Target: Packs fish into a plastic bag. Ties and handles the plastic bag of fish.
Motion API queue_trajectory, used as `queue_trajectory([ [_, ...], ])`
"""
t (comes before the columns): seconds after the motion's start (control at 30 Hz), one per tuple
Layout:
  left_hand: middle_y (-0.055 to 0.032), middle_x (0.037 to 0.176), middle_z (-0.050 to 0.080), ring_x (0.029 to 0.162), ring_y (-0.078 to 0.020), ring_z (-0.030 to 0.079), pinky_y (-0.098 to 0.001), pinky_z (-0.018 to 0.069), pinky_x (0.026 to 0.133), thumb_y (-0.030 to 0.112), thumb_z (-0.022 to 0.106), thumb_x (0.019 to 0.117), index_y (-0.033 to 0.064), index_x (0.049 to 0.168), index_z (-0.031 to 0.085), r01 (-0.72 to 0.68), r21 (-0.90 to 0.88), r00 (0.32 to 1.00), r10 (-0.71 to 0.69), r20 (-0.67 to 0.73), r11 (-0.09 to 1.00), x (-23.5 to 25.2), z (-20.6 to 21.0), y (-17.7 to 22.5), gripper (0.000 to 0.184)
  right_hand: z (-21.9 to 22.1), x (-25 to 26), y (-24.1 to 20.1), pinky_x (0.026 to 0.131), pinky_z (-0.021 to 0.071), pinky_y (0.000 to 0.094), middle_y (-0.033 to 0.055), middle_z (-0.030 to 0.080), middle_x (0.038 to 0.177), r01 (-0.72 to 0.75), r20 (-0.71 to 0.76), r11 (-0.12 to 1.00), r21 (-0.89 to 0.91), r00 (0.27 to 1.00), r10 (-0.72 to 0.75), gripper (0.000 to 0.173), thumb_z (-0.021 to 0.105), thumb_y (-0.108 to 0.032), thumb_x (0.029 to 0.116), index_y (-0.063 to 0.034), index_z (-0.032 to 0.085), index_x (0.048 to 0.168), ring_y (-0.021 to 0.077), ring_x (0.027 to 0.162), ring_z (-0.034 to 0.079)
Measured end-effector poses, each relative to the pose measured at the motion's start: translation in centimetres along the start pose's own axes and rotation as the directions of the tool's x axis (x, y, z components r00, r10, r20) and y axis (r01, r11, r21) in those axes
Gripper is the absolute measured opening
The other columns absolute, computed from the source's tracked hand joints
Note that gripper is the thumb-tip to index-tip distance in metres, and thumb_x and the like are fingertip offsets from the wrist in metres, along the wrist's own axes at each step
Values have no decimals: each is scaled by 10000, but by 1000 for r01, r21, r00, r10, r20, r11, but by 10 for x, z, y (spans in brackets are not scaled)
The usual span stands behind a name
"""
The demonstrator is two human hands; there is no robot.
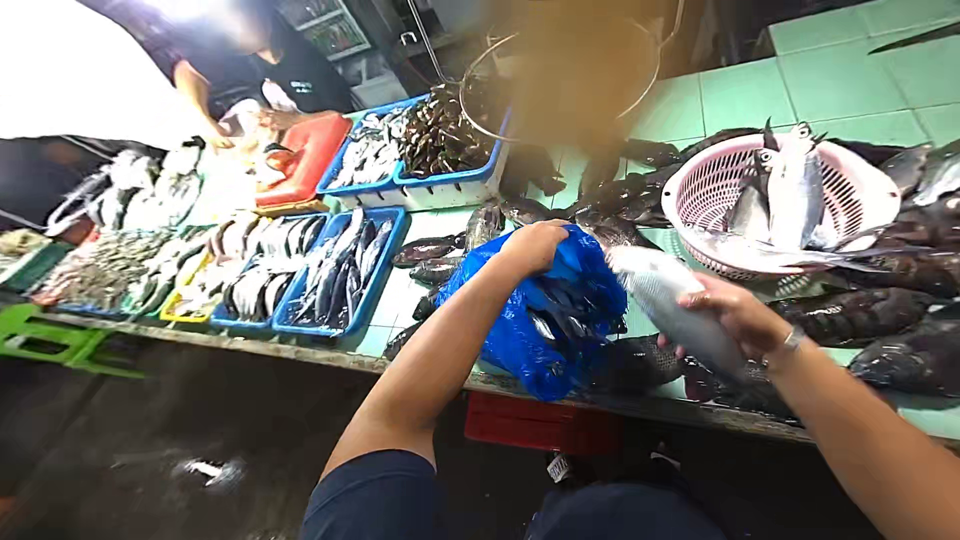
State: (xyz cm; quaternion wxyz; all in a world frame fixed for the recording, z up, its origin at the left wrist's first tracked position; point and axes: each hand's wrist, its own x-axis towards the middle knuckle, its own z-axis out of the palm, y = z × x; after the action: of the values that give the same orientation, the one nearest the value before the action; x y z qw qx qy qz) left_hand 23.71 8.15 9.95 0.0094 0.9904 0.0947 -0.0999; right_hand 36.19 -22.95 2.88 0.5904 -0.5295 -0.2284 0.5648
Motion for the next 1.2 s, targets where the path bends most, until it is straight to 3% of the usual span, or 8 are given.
queue_trajectory([
  [0.3, -147, 1359, 646, 1246, -368, 615, -583, 489, 1027, -48, 708, 815, 57, 1267, 684, -243, 47, 968, 239, 83, 969, 9, -30, -23, 465, 107, 130, -7, 598, 588, 367, 136, 696, 904, -117, 36, 984, 132, 993, 113, 383, 404, -319, 1059, -63, 575, 1286, 217, 695, 684],
  [0.43, -92, 1475, 579, 1333, -331, 564, -554, 465, 1078, -80, 697, 807, 81, 1330, 665, -207, 40, 978, 206, 14, 978, 3, -30, -26, 548, 114, 176, -15, 624, 562, 354, 98, 676, 886, -135, -299, 976, -174, 951, 79, 291, 555, -254, 1018, -17, 630, 1168, 170, 683, 641],
  [0.5, -78, 1556, 501, 1381, -315, 528, -540, 461, 1097, -85, 664, 812, 86, 1347, 661, -202, -36, 971, 195, -137, 979, -14, -22, -26, 562, 92, 153, 9, 645, 565, 403, 138, 680, 958, -60, -233, 934, -352, 972, -25, 345, 592, -243, 1009, -70, 593, 1307, 211, 706, 646],
  [0.63, -83, 1611, 393, 1387, -350, 464, -594, 446, 1070, 130, 648, 898, 253, 1395, 635, -93, -164, 822, -18, -569, 982, -85, 49, 11, 512, 23, 75, -1, 743, 627, 453, 134, 731, 1077, -21, -170, 662, -749, 972, -162, 319, 608, -209, 1004, -61, 670, 1280, 225, 773, 725],
  [0.8, -170, 1420, 539, 1340, -312, 493, -496, 404, 1127, 283, 644, 938, 233, 1236, 703, 103, -457, 556, -432, -710, 883, -181, 154, 81, 308, -100, 37, -89, 856, 530, 681, 254, 713, 1037, -187, -333, 293, -938, 727, -601, 256, 582, -147, 993, -3, 702, 1168, 442, 973, 695],
  [1.0, -271, 1436, 448, 1330, -339, 461, -459, 380, 1109, 328, 649, 928, 133, 1239, 679, 323, -531, 373, -622, -689, 783, -196, 173, 143, 369, -228, 101, -95, 1092, 343, 747, 456, 370, 1478, -624, -728, 381, -683, 624, -283, 1120, 866, -409, 779, 152, 253, 1530, 599, 1382, 395],
  [1.13, -266, 1507, 342, 1460, -354, 317, -468, 322, 1186, 284, 707, 890, 117, 1259, 576, 339, -585, 170, -659, -732, 737, -168, 152, 175, 427, -210, 108, -83, 887, 451, 808, 459, 446, 1385, -461, -550, 300, -835, 713, -435, 929, 880, -187, 736, 76, 386, 1477, 655, 1167, 540],
  [1.2, -251, 1464, 416, 1407, -364, 386, -507, 353, 1155, 232, 693, 898, 141, 1221, 628, 326, -545, 211, -622, -755, 772, -153, 150, 185, 342, -207, 106, -90, 910, 452, 786, 406, 555, 1301, -399, -466, 240, -885, 772, -432, 723, 845, -192, 795, 34, 516, 1397, 604, 1165, 574],
])
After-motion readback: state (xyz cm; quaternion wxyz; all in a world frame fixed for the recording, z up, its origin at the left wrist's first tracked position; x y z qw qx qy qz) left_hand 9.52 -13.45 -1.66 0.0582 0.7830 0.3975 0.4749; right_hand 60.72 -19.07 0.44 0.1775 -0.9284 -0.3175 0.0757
